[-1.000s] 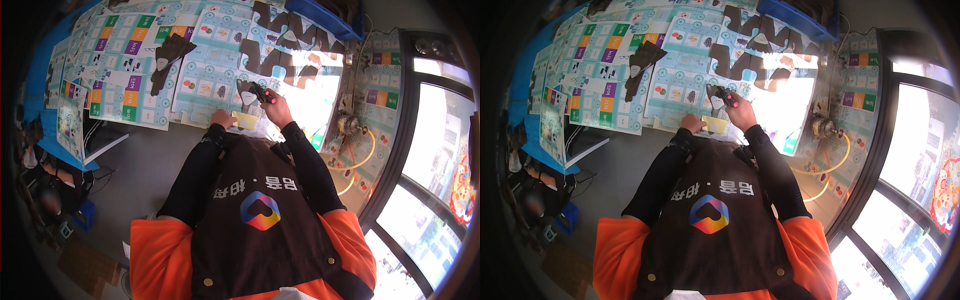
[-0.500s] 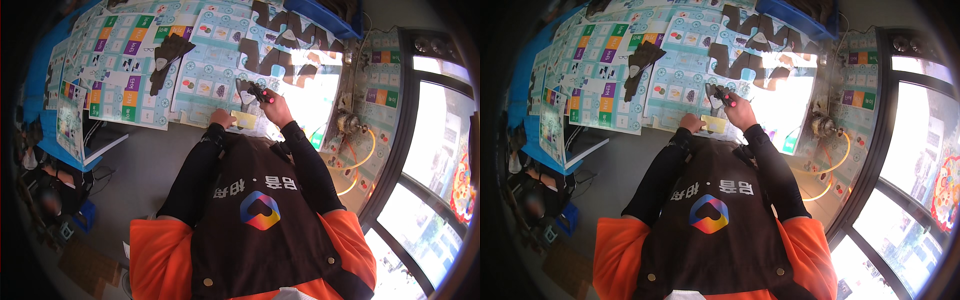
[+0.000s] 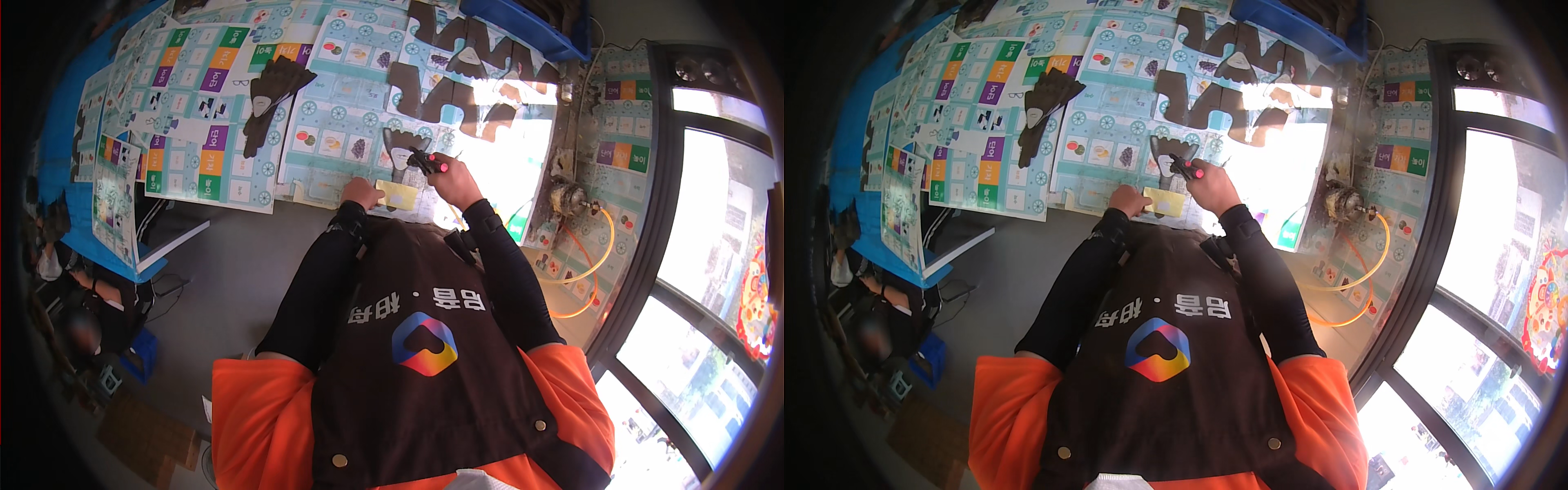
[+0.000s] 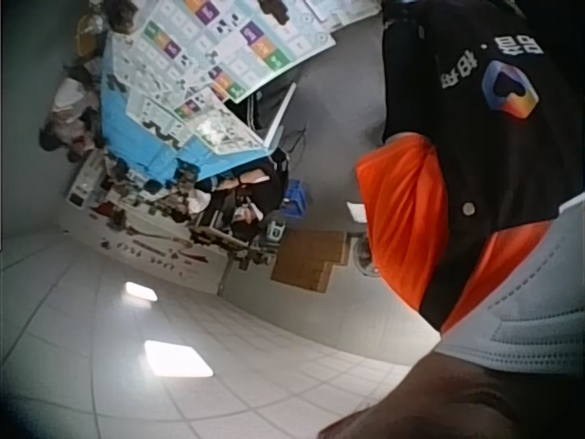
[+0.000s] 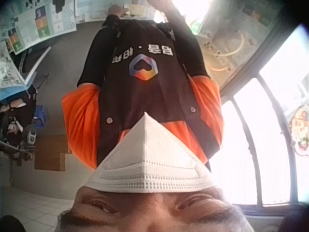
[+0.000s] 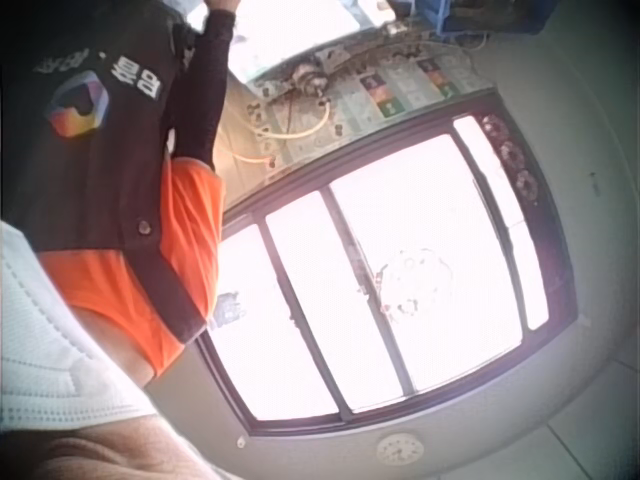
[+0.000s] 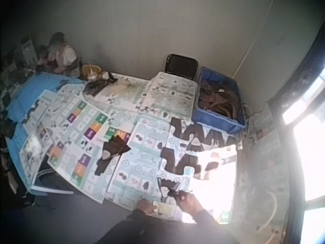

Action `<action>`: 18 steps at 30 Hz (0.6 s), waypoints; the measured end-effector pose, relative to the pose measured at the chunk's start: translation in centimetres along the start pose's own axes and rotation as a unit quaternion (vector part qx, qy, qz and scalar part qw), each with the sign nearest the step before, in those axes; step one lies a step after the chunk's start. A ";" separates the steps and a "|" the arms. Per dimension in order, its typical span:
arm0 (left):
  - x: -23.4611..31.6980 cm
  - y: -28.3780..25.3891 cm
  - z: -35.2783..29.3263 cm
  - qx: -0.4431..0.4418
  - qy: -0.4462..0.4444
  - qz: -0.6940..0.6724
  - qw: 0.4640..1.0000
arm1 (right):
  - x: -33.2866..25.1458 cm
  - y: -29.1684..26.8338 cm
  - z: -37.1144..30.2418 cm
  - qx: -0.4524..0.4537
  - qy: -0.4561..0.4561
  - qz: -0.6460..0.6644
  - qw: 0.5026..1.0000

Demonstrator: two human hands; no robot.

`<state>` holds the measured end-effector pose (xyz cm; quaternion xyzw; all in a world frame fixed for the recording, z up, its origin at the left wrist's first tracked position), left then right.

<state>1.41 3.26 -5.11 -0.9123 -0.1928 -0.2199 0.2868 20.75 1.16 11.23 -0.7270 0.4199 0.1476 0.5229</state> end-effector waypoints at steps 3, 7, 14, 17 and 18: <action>-0.1 0.0 0.0 0.002 -0.004 0.009 1.000 | -0.9 -0.5 0.2 0.029 0.004 0.030 0.999; -0.1 -0.2 -0.2 0.008 -0.012 0.000 1.000 | -1.4 -0.8 0.2 0.042 0.008 0.027 0.999; 0.1 -0.3 -0.3 0.004 -0.001 0.017 1.000 | 0.2 0.3 0.1 -0.007 -0.011 -0.001 1.000; 0.0 -0.2 0.0 0.001 -0.003 0.052 0.999 | 0.3 0.5 0.0 -0.024 -0.023 -0.017 0.999; 0.1 -0.2 0.0 0.000 -0.003 0.052 0.999 | 0.2 0.5 -0.1 -0.030 -0.037 -0.024 0.999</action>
Point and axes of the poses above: each hand's wrist, its own z-axis towards the middle knuckle, its own y-axis out of the palm, x = y × z, the point moved 6 cm from there along z, towards the middle knuckle, and after that the axes turned 3 degrees about x, right-handed, at the moved point
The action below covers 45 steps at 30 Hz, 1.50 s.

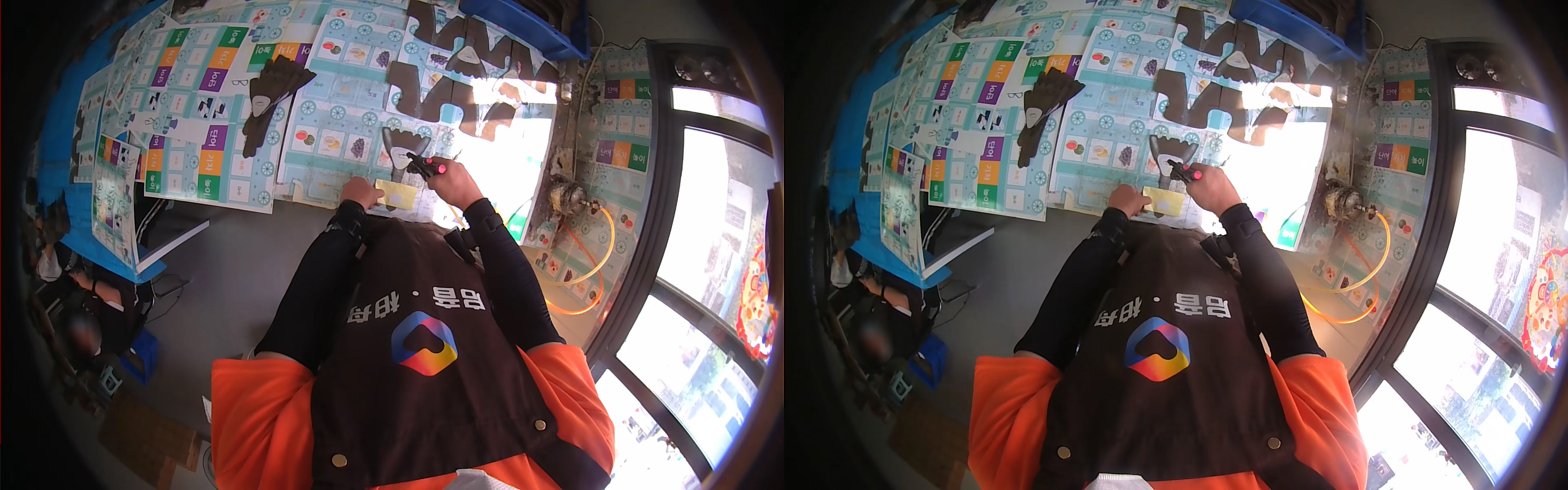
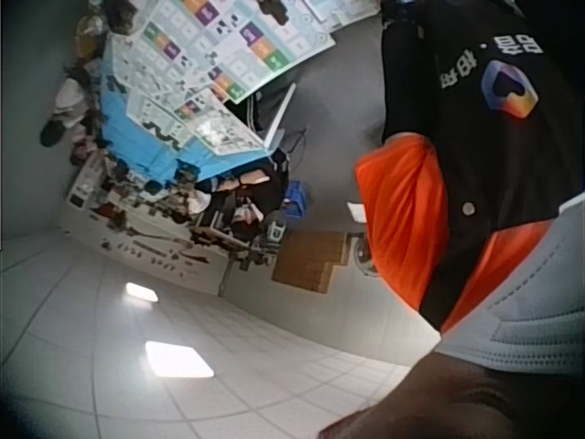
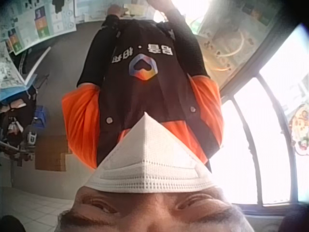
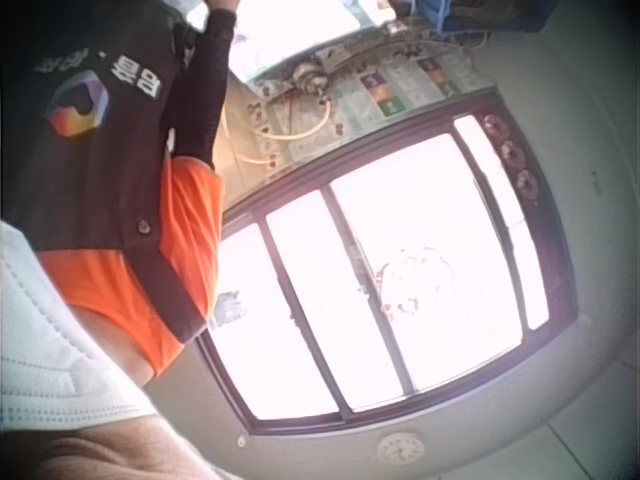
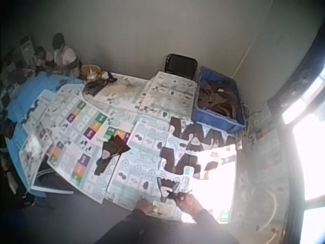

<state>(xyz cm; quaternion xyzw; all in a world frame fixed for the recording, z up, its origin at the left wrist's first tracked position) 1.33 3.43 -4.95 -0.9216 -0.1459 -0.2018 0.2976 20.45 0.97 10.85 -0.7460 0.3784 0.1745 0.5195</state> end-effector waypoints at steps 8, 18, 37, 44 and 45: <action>0.2 -0.3 -0.5 0.011 0.000 -0.034 0.999 | -0.9 -0.3 0.4 0.032 0.015 0.029 0.999; -0.2 0.1 0.2 0.017 0.023 -0.003 1.000 | -0.1 0.0 0.0 0.002 0.000 -0.010 1.000; 0.5 -0.5 -0.8 0.006 -0.002 -0.045 0.999 | -1.5 -1.6 0.0 0.116 0.026 0.055 0.991; 0.6 -0.7 -1.1 0.006 -0.013 -0.040 0.999 | -1.6 -1.5 0.1 0.109 0.033 0.063 0.991; 0.7 -0.8 -1.2 0.005 -0.013 -0.040 0.999 | -1.5 -1.4 0.0 0.100 0.040 0.065 0.992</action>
Point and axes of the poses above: each hand's wrist, its own z-axis towards the middle knuckle, its own y-axis out of the palm, x = y × z, the point moved 6 cm from there along z, towards the middle knuckle, and after that the axes turned 3 degrees about x, right-handed, at the moved point
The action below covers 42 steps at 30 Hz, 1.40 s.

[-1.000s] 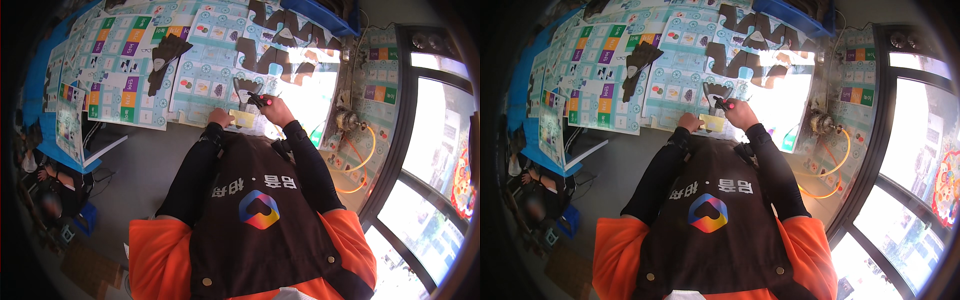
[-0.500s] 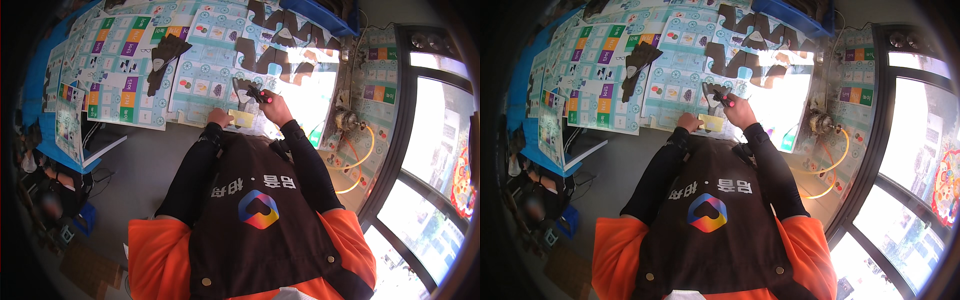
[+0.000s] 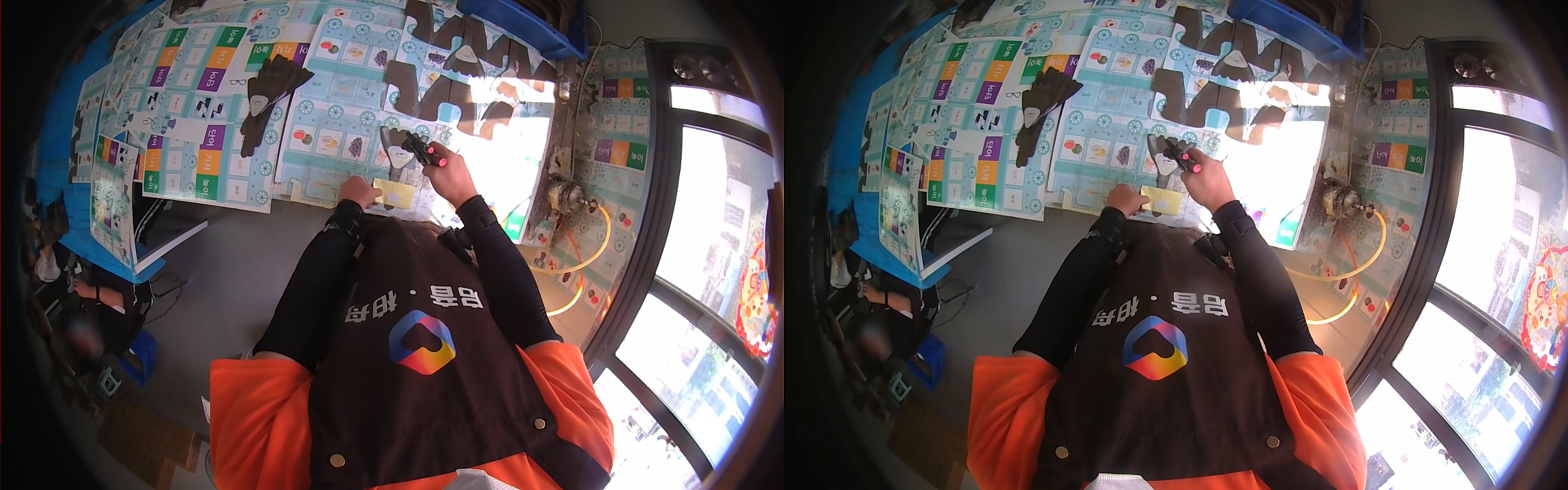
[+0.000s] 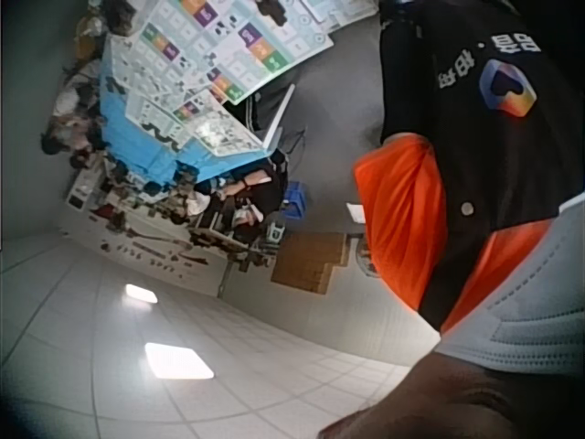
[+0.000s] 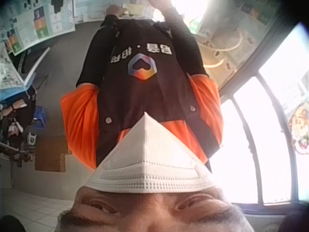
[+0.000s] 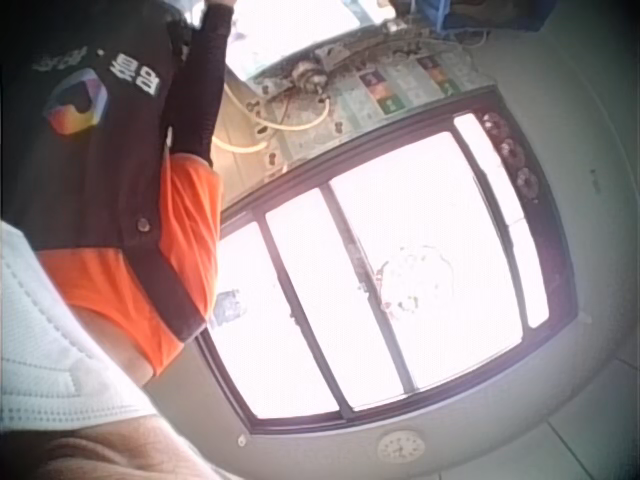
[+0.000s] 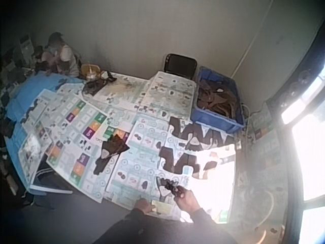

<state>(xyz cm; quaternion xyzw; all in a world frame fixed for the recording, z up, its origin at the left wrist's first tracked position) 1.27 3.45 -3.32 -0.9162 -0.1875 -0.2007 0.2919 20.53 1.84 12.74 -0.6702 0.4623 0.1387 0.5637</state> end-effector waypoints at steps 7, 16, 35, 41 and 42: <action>-0.4 0.3 0.5 0.001 0.005 -0.004 1.000 | 0.7 0.6 0.0 -0.051 0.008 -0.024 0.998; -0.6 0.6 0.9 -0.004 0.011 0.013 1.000 | 1.7 0.8 -0.4 -0.112 -0.010 -0.064 0.992; -1.0 1.0 1.1 0.004 0.010 0.039 0.999 | 2.0 0.8 -1.0 -0.094 -0.005 -0.024 0.995; -1.0 1.0 0.8 0.013 0.010 0.015 1.000 | 2.2 0.9 -1.2 -0.106 -0.005 -0.022 0.994; -0.6 0.8 0.5 0.013 0.011 0.015 1.000 | 2.2 0.8 -1.2 -0.099 -0.009 -0.021 0.995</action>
Point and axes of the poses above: each hand's wrist, its own z-axis towards the middle knuckle, its own y-axis out of the palm, x = y × z, the point moved 6 cm from there along z, towards the middle knuckle, and after that the axes turned 3 degrees about x, right-handed, at the moved point
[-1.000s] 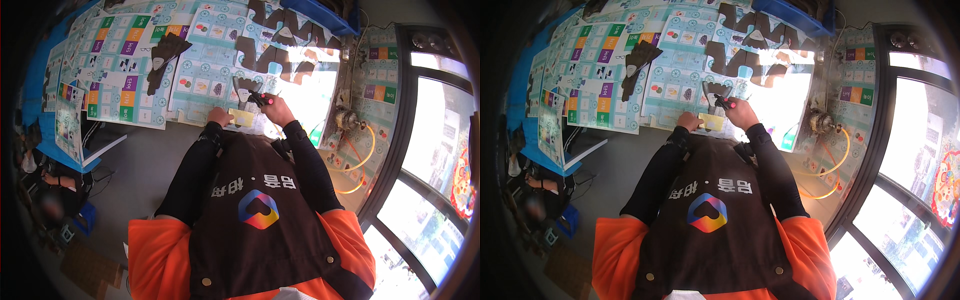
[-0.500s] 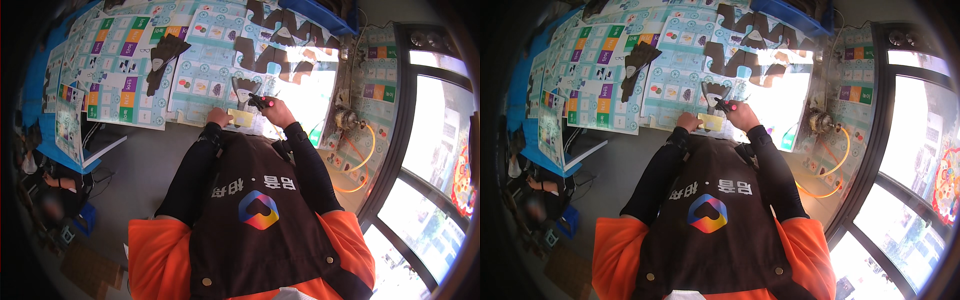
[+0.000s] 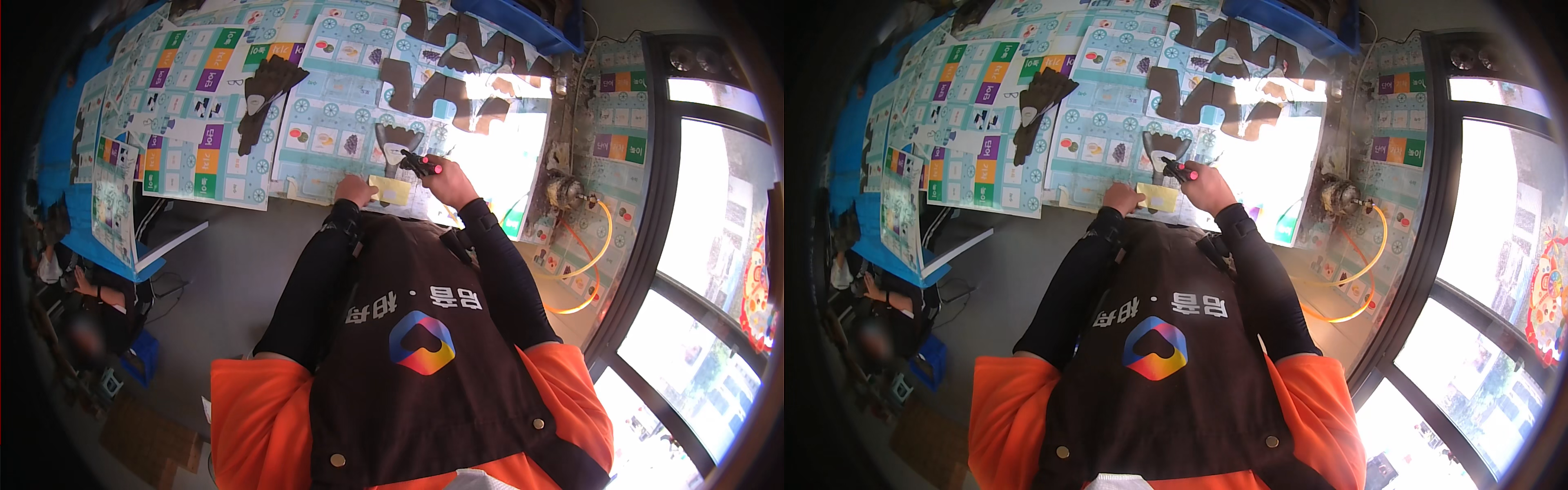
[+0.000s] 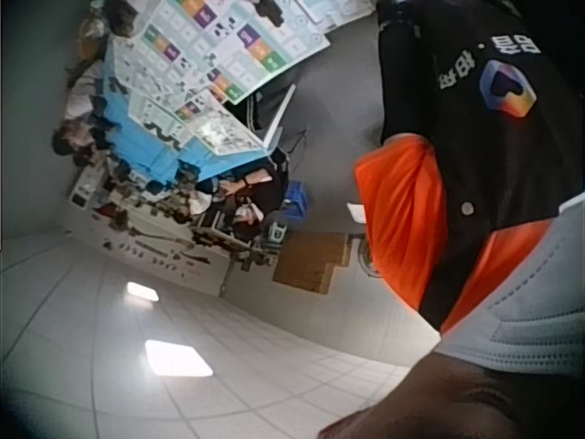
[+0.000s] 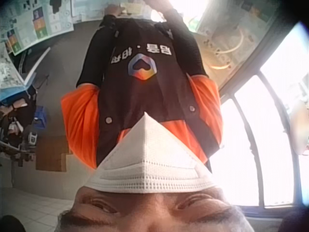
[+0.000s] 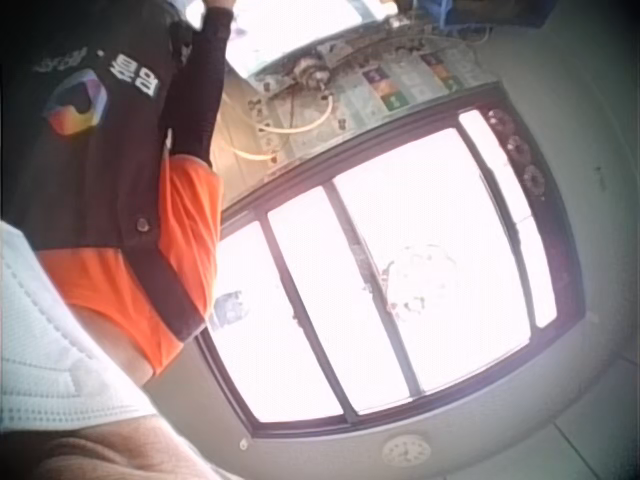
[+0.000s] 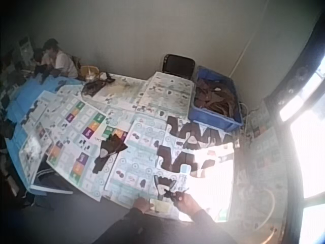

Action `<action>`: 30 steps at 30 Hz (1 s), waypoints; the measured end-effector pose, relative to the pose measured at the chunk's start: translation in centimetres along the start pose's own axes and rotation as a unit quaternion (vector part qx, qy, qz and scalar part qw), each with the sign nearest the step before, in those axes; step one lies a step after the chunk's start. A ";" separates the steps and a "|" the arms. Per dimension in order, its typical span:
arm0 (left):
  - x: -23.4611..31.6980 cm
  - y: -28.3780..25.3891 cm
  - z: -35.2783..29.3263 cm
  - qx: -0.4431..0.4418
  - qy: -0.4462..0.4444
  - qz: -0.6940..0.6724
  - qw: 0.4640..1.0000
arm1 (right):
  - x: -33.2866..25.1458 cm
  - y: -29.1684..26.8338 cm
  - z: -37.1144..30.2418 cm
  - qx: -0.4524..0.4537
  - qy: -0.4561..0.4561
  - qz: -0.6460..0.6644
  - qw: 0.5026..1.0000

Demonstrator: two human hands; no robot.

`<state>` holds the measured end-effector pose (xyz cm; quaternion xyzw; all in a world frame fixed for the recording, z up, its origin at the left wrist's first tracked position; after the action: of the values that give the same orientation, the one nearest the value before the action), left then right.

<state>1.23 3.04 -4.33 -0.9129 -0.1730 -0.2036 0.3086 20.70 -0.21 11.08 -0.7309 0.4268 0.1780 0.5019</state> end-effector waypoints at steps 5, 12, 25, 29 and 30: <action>0.1 -0.3 -0.6 0.007 -0.014 -0.035 0.999 | -0.6 -0.4 -0.1 0.019 -0.006 -0.008 1.000; 0.4 -0.3 -1.0 0.009 -0.019 -0.030 0.999 | 0.2 -0.3 -0.7 -0.012 -0.003 -0.008 1.000; -2.0 -12.3 -5.5 0.291 -0.039 0.177 0.939 | 7.7 -6.1 -4.4 0.083 0.112 0.271 0.952; 2.2 -7.2 -6.5 0.342 0.023 0.242 0.908 | 11.0 -7.3 -5.9 0.110 0.125 0.321 0.932; 3.2 -4.1 -6.1 0.293 0.039 0.228 0.928 | 11.9 -7.5 -6.2 0.115 0.124 0.325 0.931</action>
<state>0.51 2.87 3.65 -0.7879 0.0000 -0.1037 0.6070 32.51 -10.03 9.93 -0.5058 0.7172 0.1896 0.4403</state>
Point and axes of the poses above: each hand's wrist, its own z-axis towards the middle knuckle, its own y-axis out of the palm, x = y × z, the point moved 6 cm from there along z, towards the middle knuckle, and after that the axes turned 3 degrees about x, right-handed, at the moved point
